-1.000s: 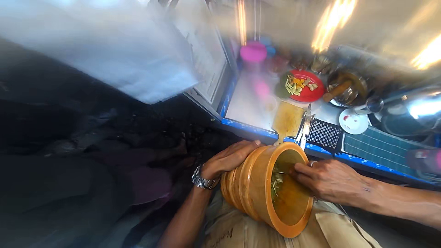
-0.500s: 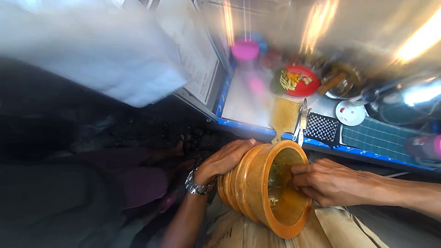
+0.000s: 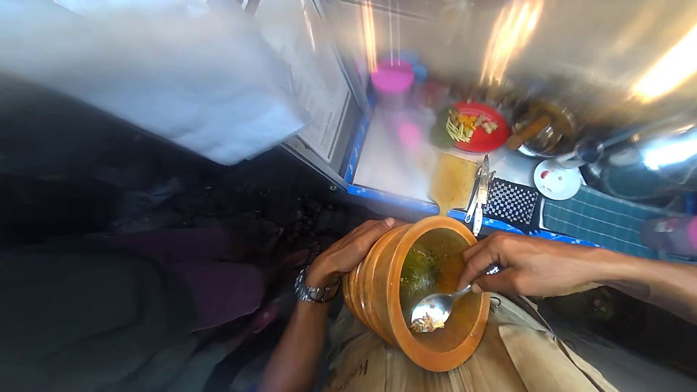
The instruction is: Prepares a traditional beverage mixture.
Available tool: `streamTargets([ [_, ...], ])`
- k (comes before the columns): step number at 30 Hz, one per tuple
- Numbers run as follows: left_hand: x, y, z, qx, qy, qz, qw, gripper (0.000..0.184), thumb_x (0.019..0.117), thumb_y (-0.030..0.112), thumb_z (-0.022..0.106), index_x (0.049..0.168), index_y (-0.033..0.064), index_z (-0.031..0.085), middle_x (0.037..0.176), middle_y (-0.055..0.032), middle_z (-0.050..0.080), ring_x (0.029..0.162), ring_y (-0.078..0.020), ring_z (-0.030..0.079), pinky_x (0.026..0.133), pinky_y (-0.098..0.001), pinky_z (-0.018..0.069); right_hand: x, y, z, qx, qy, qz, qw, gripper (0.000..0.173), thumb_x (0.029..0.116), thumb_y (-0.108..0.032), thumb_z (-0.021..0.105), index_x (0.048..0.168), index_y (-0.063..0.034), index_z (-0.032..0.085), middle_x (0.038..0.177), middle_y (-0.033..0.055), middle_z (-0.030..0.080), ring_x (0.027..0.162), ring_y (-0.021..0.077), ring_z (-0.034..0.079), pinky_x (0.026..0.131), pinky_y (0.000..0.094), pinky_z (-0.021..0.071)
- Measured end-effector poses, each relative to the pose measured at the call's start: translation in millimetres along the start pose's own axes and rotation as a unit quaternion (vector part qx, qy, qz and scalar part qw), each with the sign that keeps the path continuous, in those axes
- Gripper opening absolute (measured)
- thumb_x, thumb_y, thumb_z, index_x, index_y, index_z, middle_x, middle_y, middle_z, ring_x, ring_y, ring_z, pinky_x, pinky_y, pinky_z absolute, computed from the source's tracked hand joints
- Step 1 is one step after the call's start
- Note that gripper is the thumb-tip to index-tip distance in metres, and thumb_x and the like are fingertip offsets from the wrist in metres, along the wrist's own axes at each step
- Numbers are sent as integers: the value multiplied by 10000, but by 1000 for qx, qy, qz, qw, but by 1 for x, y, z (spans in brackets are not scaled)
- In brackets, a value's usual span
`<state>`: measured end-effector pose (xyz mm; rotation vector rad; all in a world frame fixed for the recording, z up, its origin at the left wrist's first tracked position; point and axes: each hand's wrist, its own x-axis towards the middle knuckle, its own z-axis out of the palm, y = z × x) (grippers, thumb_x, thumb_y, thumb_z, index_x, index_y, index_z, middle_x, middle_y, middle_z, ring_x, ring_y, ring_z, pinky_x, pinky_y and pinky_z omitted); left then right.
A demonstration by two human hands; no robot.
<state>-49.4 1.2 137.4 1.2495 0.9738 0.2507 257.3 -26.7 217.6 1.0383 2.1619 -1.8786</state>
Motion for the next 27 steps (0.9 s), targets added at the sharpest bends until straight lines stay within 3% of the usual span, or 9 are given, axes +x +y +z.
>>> streamTargets([
  [7,5,-11,-7,-13,0,-6,1000,499,1071,427,295,1140,228,748,1009,75,749,931,-11,686,837,-222,566,-6,-8,-26,-6,33,7,999,197,1010,-181,606,1083,-157,788,1016,-44,704,905,-18,625,768,169,513],
  [13,7,-15,-9,-64,0,-5,998,452,1072,363,294,1131,226,722,1003,110,729,941,32,666,858,-191,555,-10,-16,-53,-15,74,-4,997,202,997,-150,610,1061,-163,801,955,-76,714,827,-38,622,687,135,501],
  [15,7,-16,-10,-80,5,-7,997,448,1074,339,284,1125,227,715,989,122,723,929,42,662,853,-180,553,-11,-18,-64,-23,91,-1,996,206,992,-148,614,1060,-179,806,975,-82,726,823,-25,639,674,148,520],
  [20,6,-17,-11,-103,12,-4,995,450,1083,325,274,1119,227,711,988,134,722,928,54,660,854,-169,554,-6,-16,-105,-53,142,13,988,186,970,-130,654,1054,-178,813,1017,-51,759,909,35,697,758,233,587],
  [22,5,-17,-13,-106,11,-3,994,453,1078,317,264,1105,231,708,977,145,722,919,65,659,848,-162,553,2,-9,-123,-61,163,26,984,187,965,-103,652,1042,-159,812,977,-43,761,848,29,688,715,232,574],
  [24,3,-18,-13,-112,21,-7,993,451,1083,320,268,1119,222,707,992,138,722,929,61,659,860,-169,552,14,-4,-137,-50,190,78,977,174,979,-75,657,1033,-138,810,935,-31,763,661,17,606,557,223,478],
  [27,0,-23,-14,-114,31,-7,993,448,1081,344,275,1137,221,702,1023,131,717,962,48,656,880,-182,548,41,23,-158,-57,210,123,968,172,996,-71,639,1045,-119,797,900,-11,741,670,32,573,613,260,456],
])
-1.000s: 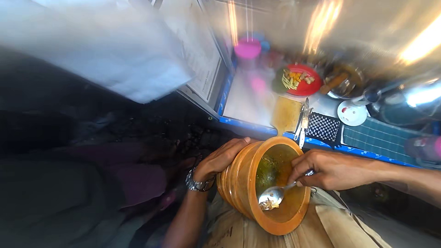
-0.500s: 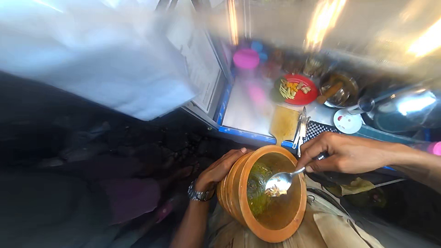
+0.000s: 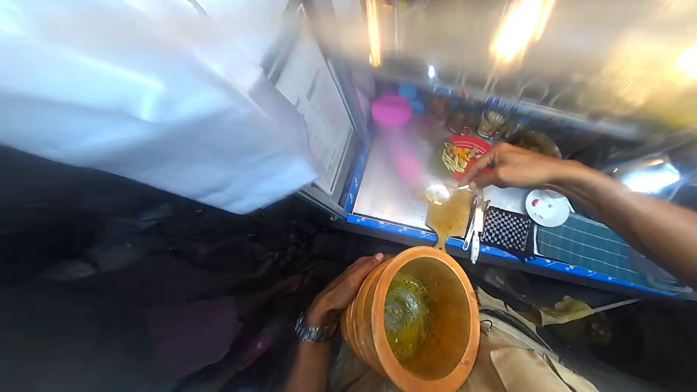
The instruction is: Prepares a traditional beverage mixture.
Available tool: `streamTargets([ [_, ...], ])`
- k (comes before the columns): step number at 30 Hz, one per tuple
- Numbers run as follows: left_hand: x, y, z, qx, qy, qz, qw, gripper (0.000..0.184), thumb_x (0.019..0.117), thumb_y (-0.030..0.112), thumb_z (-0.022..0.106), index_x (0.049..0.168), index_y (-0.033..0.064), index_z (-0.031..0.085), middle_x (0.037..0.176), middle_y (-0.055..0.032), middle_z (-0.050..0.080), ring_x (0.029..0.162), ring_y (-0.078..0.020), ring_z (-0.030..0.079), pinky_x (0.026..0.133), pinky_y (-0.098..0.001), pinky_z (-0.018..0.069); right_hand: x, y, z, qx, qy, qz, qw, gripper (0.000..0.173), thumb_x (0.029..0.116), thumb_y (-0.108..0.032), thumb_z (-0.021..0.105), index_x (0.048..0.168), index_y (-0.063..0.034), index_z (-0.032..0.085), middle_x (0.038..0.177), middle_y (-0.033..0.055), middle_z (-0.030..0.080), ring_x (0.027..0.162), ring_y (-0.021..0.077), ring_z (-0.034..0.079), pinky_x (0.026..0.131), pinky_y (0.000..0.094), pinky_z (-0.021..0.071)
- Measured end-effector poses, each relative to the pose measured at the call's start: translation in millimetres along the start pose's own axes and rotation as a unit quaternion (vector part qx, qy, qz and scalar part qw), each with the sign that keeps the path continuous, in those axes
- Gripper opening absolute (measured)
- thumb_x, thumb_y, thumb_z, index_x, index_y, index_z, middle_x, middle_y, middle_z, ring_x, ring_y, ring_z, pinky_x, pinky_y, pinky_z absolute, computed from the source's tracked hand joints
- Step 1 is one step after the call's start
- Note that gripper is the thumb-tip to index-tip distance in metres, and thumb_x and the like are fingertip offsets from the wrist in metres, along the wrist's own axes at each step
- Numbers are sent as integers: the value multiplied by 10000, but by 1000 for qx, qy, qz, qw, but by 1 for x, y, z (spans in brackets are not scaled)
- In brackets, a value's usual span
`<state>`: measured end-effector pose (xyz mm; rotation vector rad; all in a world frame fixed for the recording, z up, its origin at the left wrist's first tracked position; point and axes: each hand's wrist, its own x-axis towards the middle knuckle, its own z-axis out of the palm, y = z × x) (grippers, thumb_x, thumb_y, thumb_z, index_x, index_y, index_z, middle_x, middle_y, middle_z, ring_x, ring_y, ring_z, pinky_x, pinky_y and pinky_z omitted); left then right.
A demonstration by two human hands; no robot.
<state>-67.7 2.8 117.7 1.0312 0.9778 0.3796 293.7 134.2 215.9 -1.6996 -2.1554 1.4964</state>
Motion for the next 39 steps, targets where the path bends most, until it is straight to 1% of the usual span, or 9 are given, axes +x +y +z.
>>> streamTargets([
  [4,-4,-2,0,8,13,-1,1000,455,1075,347,274,1165,204,696,1051,125,715,986,48,649,907,-182,538,70,47,22,-106,36,-18,994,185,984,-104,627,1059,-84,795,971,120,754,938,266,700,873,542,529],
  [7,-4,-3,1,3,20,-3,1000,458,1075,357,275,1160,206,699,1042,121,716,978,42,652,900,-183,540,110,59,69,-279,70,27,957,191,976,-142,604,1069,-62,751,1130,213,703,992,433,689,810,665,535],
  [9,-7,-3,2,-8,25,-3,1000,457,1075,341,276,1155,199,703,1039,115,720,976,39,655,901,-185,541,122,57,100,-355,60,47,932,195,970,-65,586,1098,19,707,1314,266,599,978,478,672,784,646,545],
  [13,-13,-3,4,-23,52,-11,998,447,1084,304,260,1138,189,689,994,123,720,933,51,661,871,-169,550,132,65,118,-367,68,24,927,159,968,-37,603,1055,60,694,1358,272,560,955,458,672,784,599,553],
  [20,-13,-1,4,-66,65,-18,996,416,1081,275,266,1087,199,675,942,130,720,889,65,664,825,-151,558,57,47,78,-217,188,-27,957,225,1004,-131,581,1142,-118,758,1145,172,692,933,389,697,761,635,555],
  [25,-21,3,10,-82,116,-66,988,338,1100,270,373,1025,174,689,826,93,704,750,39,663,672,-153,565,-69,-8,51,-131,175,-191,957,246,964,-199,594,1120,-209,784,985,-68,686,834,43,638,720,289,560],
  [28,-10,5,16,-79,84,-62,991,338,1101,292,363,1054,183,679,836,91,706,755,36,668,673,-154,568,-104,-37,89,-253,169,-275,912,264,944,-153,564,1077,-161,792,906,23,670,685,168,633,514,363,509],
  [33,23,16,26,8,-23,-63,998,443,1088,415,317,1110,181,692,938,71,715,868,-1,673,779,-207,574,-95,-22,155,-450,198,-346,799,217,1028,-9,467,1059,-6,682,1033,124,668,759,267,624,574,354,499],
  [39,24,27,32,100,-40,-47,993,493,1092,428,286,1106,197,722,940,60,723,864,-12,677,774,-218,570,-124,-7,153,-401,101,-316,854,183,989,-38,491,928,-23,663,945,125,623,634,243,584,484,348,462],
])
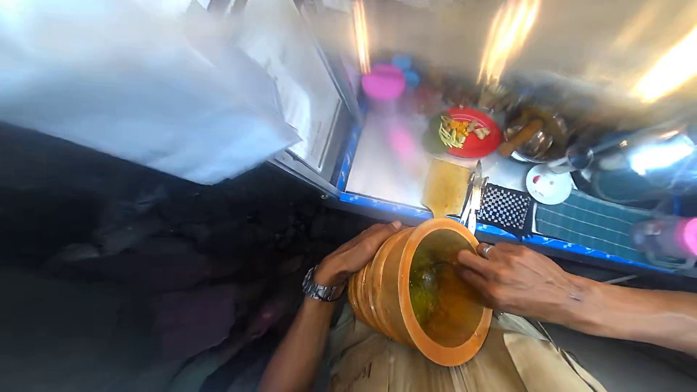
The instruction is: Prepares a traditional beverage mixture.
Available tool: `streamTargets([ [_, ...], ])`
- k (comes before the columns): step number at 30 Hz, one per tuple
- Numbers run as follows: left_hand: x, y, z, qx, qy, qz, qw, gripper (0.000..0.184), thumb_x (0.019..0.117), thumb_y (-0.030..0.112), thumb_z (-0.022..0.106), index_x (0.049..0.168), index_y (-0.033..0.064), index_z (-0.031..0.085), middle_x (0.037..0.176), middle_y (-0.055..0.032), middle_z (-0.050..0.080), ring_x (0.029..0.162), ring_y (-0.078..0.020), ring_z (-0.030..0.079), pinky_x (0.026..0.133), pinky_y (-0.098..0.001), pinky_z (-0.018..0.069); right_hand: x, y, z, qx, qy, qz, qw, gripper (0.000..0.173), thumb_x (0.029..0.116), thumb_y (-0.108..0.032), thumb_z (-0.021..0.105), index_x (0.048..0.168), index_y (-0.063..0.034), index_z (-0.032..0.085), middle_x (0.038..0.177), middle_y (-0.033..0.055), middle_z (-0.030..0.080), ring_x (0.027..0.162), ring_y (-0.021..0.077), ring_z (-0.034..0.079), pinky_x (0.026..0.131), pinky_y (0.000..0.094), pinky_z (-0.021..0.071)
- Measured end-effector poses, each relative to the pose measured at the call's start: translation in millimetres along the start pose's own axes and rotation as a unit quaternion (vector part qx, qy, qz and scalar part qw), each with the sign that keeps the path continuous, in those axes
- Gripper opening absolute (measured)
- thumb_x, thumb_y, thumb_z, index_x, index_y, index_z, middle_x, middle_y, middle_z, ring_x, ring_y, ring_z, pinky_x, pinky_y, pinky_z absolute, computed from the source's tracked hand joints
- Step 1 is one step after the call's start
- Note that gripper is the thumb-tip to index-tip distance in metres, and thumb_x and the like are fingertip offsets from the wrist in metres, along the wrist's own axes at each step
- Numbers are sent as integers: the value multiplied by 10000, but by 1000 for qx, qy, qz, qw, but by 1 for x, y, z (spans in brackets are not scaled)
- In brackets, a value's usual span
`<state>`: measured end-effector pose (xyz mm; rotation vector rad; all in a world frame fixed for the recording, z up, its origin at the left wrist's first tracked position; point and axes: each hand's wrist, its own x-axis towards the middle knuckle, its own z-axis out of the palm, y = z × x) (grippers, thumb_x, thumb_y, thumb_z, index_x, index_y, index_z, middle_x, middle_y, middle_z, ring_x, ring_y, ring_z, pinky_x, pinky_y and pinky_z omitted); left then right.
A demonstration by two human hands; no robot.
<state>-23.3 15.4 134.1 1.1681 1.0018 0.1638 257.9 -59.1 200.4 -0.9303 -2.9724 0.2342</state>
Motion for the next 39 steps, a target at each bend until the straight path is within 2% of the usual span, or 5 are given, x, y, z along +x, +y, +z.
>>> streamTargets([
  [12,-4,-7,-6,32,-9,34,999,507,1087,423,271,1152,219,731,1006,73,730,938,-8,670,848,-235,557,8,21,-11,416,-138,63,897,211,963,-164,597,1048,-158,789,910,22,671,816,143,629,702,358,506],
  [22,-22,-22,-11,-73,54,37,995,435,1089,346,284,1133,207,695,1003,123,715,940,49,658,863,-181,552,29,91,-56,512,-102,140,841,182,961,-117,638,1020,-122,811,947,-54,719,829,-19,628,686,146,509],
  [27,-30,-30,-15,-90,73,38,993,448,1081,360,283,1160,193,691,1022,108,721,957,31,665,880,-197,558,60,154,-49,424,-61,227,875,164,955,-60,664,1023,-108,806,938,-3,753,816,67,670,754,292,560],
  [32,-35,-36,-15,-109,94,24,989,456,1085,347,274,1162,189,694,1020,95,729,954,19,672,881,-198,560,118,192,48,138,-95,317,934,200,980,-161,606,1067,-100,776,1106,170,722,997,389,697,827,652,535],
  [39,-46,-37,-12,-139,143,6,980,414,1091,313,294,1162,154,670,1001,85,723,934,29,671,857,-174,559,120,184,141,-14,2,246,969,109,897,-15,690,989,-28,746,1143,201,667,892,397,679,760,561,573],
])
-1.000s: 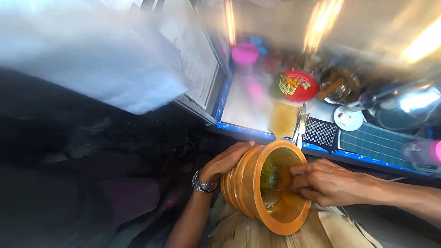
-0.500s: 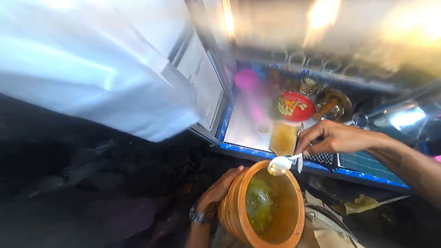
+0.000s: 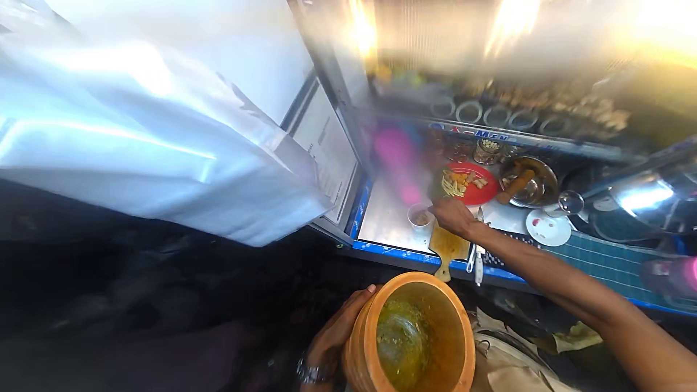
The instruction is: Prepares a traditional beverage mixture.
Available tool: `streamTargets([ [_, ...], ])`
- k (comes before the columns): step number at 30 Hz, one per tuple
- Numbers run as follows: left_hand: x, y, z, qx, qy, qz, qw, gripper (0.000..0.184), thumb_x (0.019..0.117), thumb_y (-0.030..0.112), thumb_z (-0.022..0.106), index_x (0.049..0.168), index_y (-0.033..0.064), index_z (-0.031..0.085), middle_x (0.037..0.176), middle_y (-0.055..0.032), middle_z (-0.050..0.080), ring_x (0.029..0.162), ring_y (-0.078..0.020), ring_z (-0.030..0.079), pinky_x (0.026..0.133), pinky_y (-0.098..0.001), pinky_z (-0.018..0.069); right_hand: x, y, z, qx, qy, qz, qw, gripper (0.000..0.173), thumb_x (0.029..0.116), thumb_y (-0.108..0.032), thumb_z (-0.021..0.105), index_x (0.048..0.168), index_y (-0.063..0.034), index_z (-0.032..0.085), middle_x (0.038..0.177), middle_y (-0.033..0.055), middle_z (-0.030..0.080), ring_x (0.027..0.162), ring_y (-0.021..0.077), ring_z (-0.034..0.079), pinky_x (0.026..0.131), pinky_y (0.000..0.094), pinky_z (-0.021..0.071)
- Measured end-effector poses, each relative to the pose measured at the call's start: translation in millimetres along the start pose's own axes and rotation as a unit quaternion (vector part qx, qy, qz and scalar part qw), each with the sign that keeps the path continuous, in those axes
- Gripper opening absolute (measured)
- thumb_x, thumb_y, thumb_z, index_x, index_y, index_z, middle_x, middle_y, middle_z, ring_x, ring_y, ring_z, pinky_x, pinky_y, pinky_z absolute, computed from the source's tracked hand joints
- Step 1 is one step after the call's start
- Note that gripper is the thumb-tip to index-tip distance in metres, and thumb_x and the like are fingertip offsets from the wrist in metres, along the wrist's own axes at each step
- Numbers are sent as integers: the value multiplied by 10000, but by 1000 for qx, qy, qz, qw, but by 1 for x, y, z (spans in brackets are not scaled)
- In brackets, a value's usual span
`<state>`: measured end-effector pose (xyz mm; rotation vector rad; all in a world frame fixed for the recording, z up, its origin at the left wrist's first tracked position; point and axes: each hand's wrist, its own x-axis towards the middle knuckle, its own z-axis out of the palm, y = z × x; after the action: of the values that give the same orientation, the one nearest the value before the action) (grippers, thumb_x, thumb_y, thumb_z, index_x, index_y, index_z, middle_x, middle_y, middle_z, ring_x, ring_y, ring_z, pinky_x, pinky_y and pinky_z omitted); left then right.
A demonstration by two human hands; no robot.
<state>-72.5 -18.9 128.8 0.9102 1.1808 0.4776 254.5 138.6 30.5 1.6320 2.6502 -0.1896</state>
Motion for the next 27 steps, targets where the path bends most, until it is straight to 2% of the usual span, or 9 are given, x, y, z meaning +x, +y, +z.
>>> streamTargets([
  [4,-7,7,4,-10,28,-7,1000,368,1100,277,311,1180,131,640,976,94,710,910,67,659,822,-132,553,-49,-5,-76,73,72,49,994,129,944,-109,657,1010,-127,766,1033,118,676,733,311,677,573,531,557],
  [8,2,18,14,-56,0,17,998,344,1103,203,322,1162,146,657,992,108,729,938,84,663,846,-112,547,-122,-33,-174,221,37,8,974,220,931,-193,609,1033,-211,803,932,-44,705,795,122,671,665,421,569],
  [12,30,22,27,1,-46,58,997,291,1077,94,382,1049,10,659,919,40,708,887,65,650,834,-112,525,-174,-101,-178,196,-45,-83,976,140,956,-171,631,1030,-111,735,973,107,679,748,296,682,563,484,556],
  [15,59,28,48,0,-191,69,979,292,1075,122,391,1094,31,668,980,51,719,940,50,653,886,-143,525,-189,-107,-173,182,27,-15,983,300,994,-353,615,1175,-125,689,1192,110,677,1049,297,679,786,427,592],
  [18,90,37,87,-17,-313,8,949,315,1062,112,346,1096,64,655,969,82,709,934,64,645,882,-143,528,-186,-76,-173,260,-90,114,955,587,969,-399,681,1480,-172,503,1409,111,570,1143,315,644,861,509,572],
  [20,116,35,116,2,-387,-20,922,323,1050,125,339,1091,87,657,966,93,700,931,57,638,882,-161,528,-190,-60,-160,326,-161,143,920,506,1006,-338,647,1465,-168,519,1364,119,608,1140,316,651,931,546,531],
  [22,152,17,148,-7,-447,-12,895,356,1045,181,323,1061,153,678,973,108,720,932,35,656,876,-196,547,-206,-48,-150,350,-141,169,911,357,1030,-268,589,1340,-93,618,1250,133,664,1112,294,660,944,520,516],
  [24,185,-4,174,-16,-415,63,908,431,1051,215,299,1113,79,703,1042,25,744,986,-36,677,926,-260,549,-229,-39,-144,357,-104,227,900,352,1023,-252,581,1318,-71,647,1206,129,696,1093,264,676,961,486,526],
  [27,209,-34,181,17,-219,137,966,483,1071,188,254,1237,-83,618,1157,-152,710,1078,-181,679,1002,-371,523,-264,-17,-132,350,-57,362,862,313,1000,-277,607,1217,-64,681,1073,117,715,994,251,693,903,488,546],
])
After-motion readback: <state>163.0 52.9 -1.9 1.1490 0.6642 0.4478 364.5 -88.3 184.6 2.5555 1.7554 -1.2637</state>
